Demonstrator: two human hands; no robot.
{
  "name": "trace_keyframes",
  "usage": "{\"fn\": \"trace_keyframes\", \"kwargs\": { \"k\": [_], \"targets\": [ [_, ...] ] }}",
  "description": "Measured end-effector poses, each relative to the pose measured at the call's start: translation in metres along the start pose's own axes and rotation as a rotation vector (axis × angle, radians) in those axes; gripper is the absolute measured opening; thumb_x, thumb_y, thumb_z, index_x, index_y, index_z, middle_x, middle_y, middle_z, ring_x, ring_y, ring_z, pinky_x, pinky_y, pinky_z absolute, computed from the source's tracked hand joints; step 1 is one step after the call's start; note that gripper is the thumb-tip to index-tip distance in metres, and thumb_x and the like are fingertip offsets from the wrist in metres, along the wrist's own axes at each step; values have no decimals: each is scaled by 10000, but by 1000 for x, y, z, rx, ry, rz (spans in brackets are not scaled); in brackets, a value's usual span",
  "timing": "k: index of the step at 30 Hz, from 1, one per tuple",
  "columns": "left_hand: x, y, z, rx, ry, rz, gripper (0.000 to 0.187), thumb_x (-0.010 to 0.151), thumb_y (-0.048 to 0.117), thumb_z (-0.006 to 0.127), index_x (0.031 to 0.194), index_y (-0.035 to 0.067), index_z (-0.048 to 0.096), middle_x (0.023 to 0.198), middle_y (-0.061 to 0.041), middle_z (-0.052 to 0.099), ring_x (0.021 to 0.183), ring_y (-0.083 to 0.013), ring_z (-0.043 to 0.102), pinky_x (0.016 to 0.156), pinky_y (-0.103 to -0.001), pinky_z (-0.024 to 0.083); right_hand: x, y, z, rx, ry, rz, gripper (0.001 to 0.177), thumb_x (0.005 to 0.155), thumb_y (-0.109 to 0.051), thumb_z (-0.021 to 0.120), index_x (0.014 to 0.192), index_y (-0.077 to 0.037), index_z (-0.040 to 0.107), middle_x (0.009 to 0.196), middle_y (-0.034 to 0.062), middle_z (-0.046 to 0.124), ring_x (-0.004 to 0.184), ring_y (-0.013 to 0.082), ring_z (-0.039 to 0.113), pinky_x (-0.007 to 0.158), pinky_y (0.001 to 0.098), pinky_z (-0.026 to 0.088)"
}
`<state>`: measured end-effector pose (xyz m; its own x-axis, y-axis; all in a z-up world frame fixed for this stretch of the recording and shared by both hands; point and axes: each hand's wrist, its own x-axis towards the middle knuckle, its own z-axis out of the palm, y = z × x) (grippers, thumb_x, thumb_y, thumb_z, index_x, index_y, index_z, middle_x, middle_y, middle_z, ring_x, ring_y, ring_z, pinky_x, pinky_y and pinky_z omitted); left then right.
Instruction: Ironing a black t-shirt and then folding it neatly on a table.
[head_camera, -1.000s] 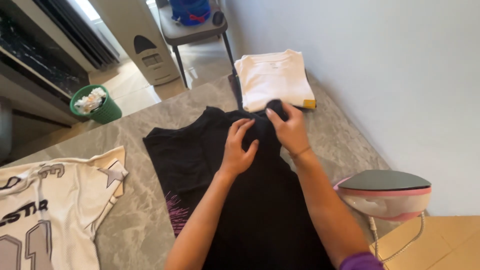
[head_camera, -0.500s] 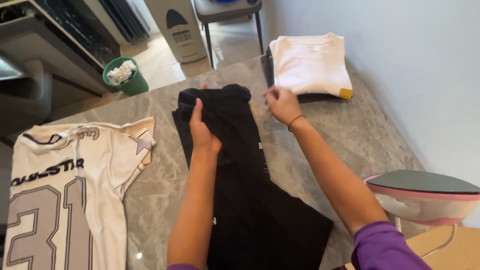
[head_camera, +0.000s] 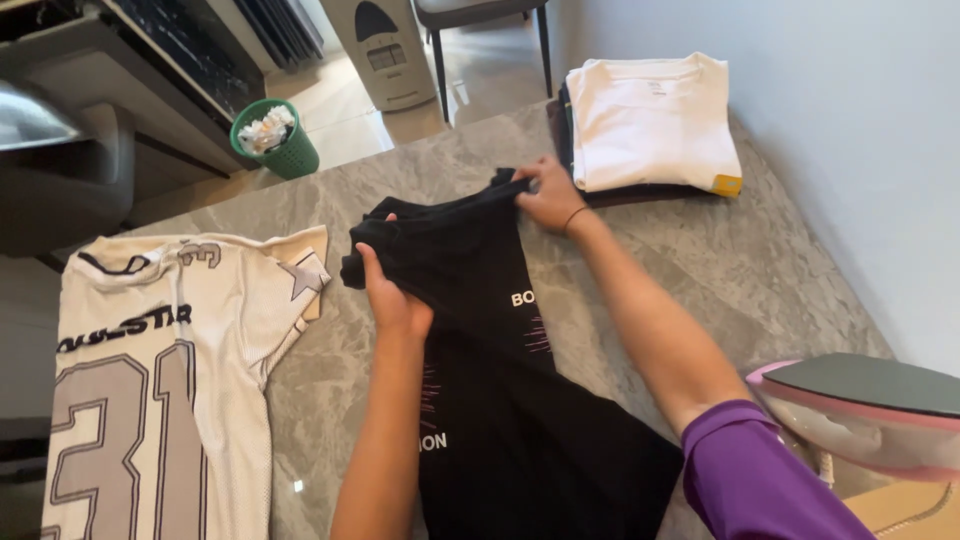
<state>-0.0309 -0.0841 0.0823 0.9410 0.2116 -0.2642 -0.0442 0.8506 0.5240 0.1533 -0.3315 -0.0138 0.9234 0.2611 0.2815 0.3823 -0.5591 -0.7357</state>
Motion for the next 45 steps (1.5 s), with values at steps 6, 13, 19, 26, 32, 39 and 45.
{"fn": "trace_keyframes", "kwargs": {
  "k": [6, 13, 19, 26, 32, 39, 45],
  "targets": [
    [-37, -11, 45, 134, 97, -74, 881, 975, 833, 518, 1573, 199, 642, 1525, -140, 701, 1397, -313, 683, 1245, -545, 513, 22, 7, -12, -57, -27, -103, 401, 761, 20, 597, 1035, -189, 802, 1083, 190, 576, 1105, 513, 697, 1023, 530, 556],
    [-78, -17, 83, 304, -116, 39, 656, 875, 47, 846, 1498, 84, 647, 1491, -166, 686, 1335, -301, 680, 1190, -482, 543, 24, 12, -28, 175, -404, 171, 124, 920, -275, 771, 992, -177, 797, 1020, 179, 625, 985, 390, 684, 906, 458, 577],
    [3, -71, -16, 331, 216, 144, 517, 825, -6, 853, 1326, 115, 806, 1203, -67, 807, 1058, -187, 738, 1034, -430, 606, 42, 20, -26, -194, -397, 145, 217, 831, -228, 749, 1031, -203, 828, 998, 170, 773, 1100, 400, 744, 996, 509, 568],
    [8, -16, -73, -33, 351, 56, 526, 916, 184, 746, 1425, 61, 692, 1393, -183, 750, 1274, -334, 730, 1124, -560, 589, 27, -6, -26, 383, -403, 414, 792, 808, -86, 834, 1539, -212, 554, 1067, 30, 754, 996, 164, 744, 962, 346, 582],
    [-8, 6, -62, -74, 211, -25, 492, 895, 158, 791, 1383, 106, 761, 1395, -160, 771, 1314, -342, 729, 1195, -582, 548, 43, 13, 10, 215, -295, 455, 567, 818, -180, 788, 1382, -138, 751, 865, 33, 766, 814, 155, 793, 722, 328, 626],
    [-4, 17, -73, -195, 238, 18, 415, 944, 182, 831, 1340, 78, 766, 1370, -188, 773, 1326, -380, 711, 1178, -642, 537, 62, 90, 42, -208, 12, 621, 201, 746, -505, 786, 935, -549, 835, 920, -192, 800, 1034, 136, 786, 964, 328, 619],
    [2, 24, -78, 62, 300, 121, 299, 910, 99, 850, 1191, 186, 799, 1150, -124, 808, 1094, -338, 808, 961, -610, 664, 60, 43, 29, 57, 39, 567, 423, 913, -601, 702, 1065, -243, 869, 1060, 65, 833, 1198, 362, 739, 1075, 537, 564]
  ]
}}
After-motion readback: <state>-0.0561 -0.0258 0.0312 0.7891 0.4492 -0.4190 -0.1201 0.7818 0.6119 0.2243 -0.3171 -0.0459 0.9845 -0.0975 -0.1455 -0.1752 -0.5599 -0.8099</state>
